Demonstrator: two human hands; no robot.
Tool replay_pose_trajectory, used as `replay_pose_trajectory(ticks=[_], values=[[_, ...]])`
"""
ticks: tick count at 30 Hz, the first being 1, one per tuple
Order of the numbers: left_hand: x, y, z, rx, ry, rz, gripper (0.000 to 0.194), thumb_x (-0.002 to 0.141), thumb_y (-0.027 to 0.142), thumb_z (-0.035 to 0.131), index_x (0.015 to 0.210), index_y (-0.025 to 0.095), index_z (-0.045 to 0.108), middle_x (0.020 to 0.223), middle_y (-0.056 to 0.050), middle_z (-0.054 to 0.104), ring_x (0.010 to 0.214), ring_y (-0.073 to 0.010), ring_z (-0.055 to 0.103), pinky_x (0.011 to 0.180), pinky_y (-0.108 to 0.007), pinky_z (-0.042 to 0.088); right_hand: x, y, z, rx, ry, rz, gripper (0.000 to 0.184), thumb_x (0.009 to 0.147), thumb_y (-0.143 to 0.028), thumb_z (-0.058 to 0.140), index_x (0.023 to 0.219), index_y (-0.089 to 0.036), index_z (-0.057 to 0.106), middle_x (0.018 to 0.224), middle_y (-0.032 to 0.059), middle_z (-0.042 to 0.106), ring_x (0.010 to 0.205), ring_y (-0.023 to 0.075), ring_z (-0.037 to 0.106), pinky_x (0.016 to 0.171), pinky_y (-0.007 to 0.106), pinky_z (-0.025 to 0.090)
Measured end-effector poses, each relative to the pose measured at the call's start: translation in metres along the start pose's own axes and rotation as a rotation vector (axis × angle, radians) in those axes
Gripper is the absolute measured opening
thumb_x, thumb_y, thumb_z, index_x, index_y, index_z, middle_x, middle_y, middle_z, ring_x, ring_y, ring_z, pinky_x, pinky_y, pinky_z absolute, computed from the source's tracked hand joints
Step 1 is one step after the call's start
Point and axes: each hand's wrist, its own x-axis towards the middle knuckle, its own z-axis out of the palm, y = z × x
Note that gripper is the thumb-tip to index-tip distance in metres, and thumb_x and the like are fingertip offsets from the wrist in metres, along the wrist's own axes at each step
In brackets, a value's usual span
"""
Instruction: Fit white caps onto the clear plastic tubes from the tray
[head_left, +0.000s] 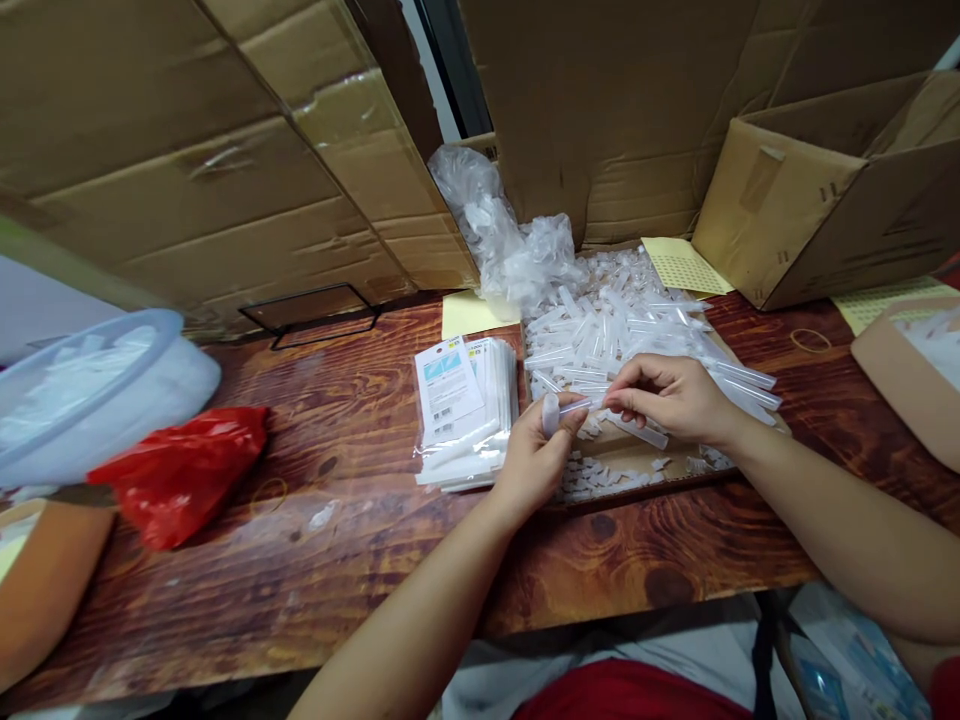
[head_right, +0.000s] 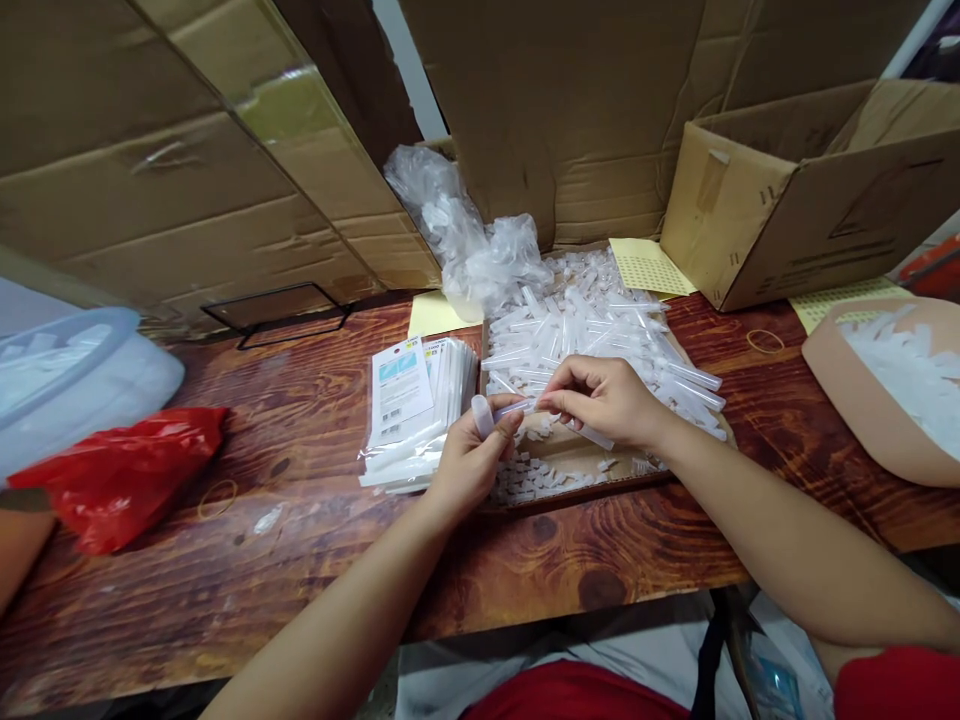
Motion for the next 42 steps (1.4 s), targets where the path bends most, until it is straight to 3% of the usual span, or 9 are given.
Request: replay_pose_trajectory(ticks=[8,13,15,18,21,25,29,36,42], values=[[-0.008,0.013,-0.001,0.246,-0.011,0.165,0.02,0.094,0.034,0.053,0.097,0.02,0.067,0.09,-0.005,0.068,0.089,-0.0202,0.064,0.082,-0.033,0.049,-0.005,-0.007,0.01,0.172,-0.025,0.184,0.043,0.061,-0.053,0.086,0.065,-0.016,0.063,0.052,-0.0001,0.063,0.043,0.0097,0.056,0.039,0.021,0.046],[-0.007,0.016,-0.001,0.308,-0.018,0.251,0.02,0.095,0.032,0.052,0.101,0.019,0.066,0.093,-0.007,0.069,0.09,-0.0195,0.064,0.082,-0.031,0.049,-0.004,-0.01,0.003,0.133,-0.077,0.175,0.041,0.067,-0.051,0.083,0.068,-0.016,0.063,0.057,0.0013,0.066,0.047,0.0111,0.058,0.044,0.023,0.047],[-0.005,0.015,-0.001,0.298,-0.01,0.246,0.02,0.095,0.033,0.053,0.1,0.018,0.065,0.095,-0.007,0.07,0.092,-0.0201,0.065,0.084,-0.032,0.049,-0.001,-0.01,-0.005,0.007,-0.082,0.078,0.033,0.076,-0.048,0.076,0.075,-0.016,0.067,0.065,0.0027,0.069,0.053,0.0124,0.06,0.05,0.025,0.048],[-0.002,0.013,-0.001,0.286,0.038,0.189,0.022,0.095,0.036,0.054,0.098,0.018,0.065,0.098,-0.008,0.07,0.094,-0.021,0.065,0.086,-0.032,0.048,0.005,-0.006,-0.018,-0.346,-0.093,-0.19,0.017,0.087,-0.034,0.065,0.085,-0.017,0.07,0.081,0.0055,0.071,0.072,0.0163,0.064,0.065,0.029,0.05],[0.0,0.009,-0.003,0.279,0.106,0.14,0.023,0.095,0.037,0.053,0.097,0.017,0.065,0.097,-0.007,0.069,0.095,-0.0209,0.064,0.087,-0.032,0.048,0.008,0.003,-0.027,-0.698,-0.303,-0.382,0.015,0.089,-0.018,0.057,0.083,-0.017,0.07,0.083,0.0072,0.07,0.081,0.0193,0.061,0.077,0.034,0.048],[0.001,0.006,-0.003,0.26,0.13,0.123,0.023,0.095,0.037,0.053,0.098,0.018,0.065,0.098,-0.007,0.068,0.095,-0.0203,0.064,0.088,-0.032,0.048,0.006,0.013,-0.024,-1.007,-0.458,-0.367,0.022,0.086,-0.007,0.054,0.085,-0.017,0.073,0.082,0.0086,0.07,0.085,0.0232,0.057,0.081,0.038,0.043],[0.001,0.004,-0.001,0.279,0.097,0.153,0.022,0.094,0.035,0.053,0.099,0.018,0.065,0.099,-0.007,0.069,0.095,-0.0203,0.063,0.088,-0.032,0.048,0.003,0.014,-0.015,-1.085,-0.526,-0.318,0.02,0.086,-0.01,0.058,0.09,-0.018,0.076,0.086,0.0086,0.07,0.09,0.0246,0.057,0.084,0.038,0.042],[0.002,0.003,0.0,0.285,0.071,0.158,0.021,0.093,0.034,0.054,0.1,0.018,0.065,0.1,-0.007,0.068,0.097,-0.0202,0.063,0.089,-0.033,0.048,0.004,0.022,-0.007,-1.0,-0.368,-0.403,0.015,0.08,-0.006,0.055,0.081,-0.015,0.067,0.081,0.0095,0.065,0.083,0.0228,0.057,0.077,0.036,0.047],[0.002,0.005,-0.002,0.23,0.108,0.094,0.021,0.094,0.036,0.053,0.098,0.018,0.064,0.097,-0.006,0.069,0.093,-0.0206,0.064,0.086,-0.033,0.049,0.003,0.013,-0.01,-0.413,0.03,-0.318,0.008,0.082,-0.015,0.063,0.084,-0.02,0.058,0.079,0.0013,0.06,0.068,0.0148,0.058,0.063,0.029,0.049]])
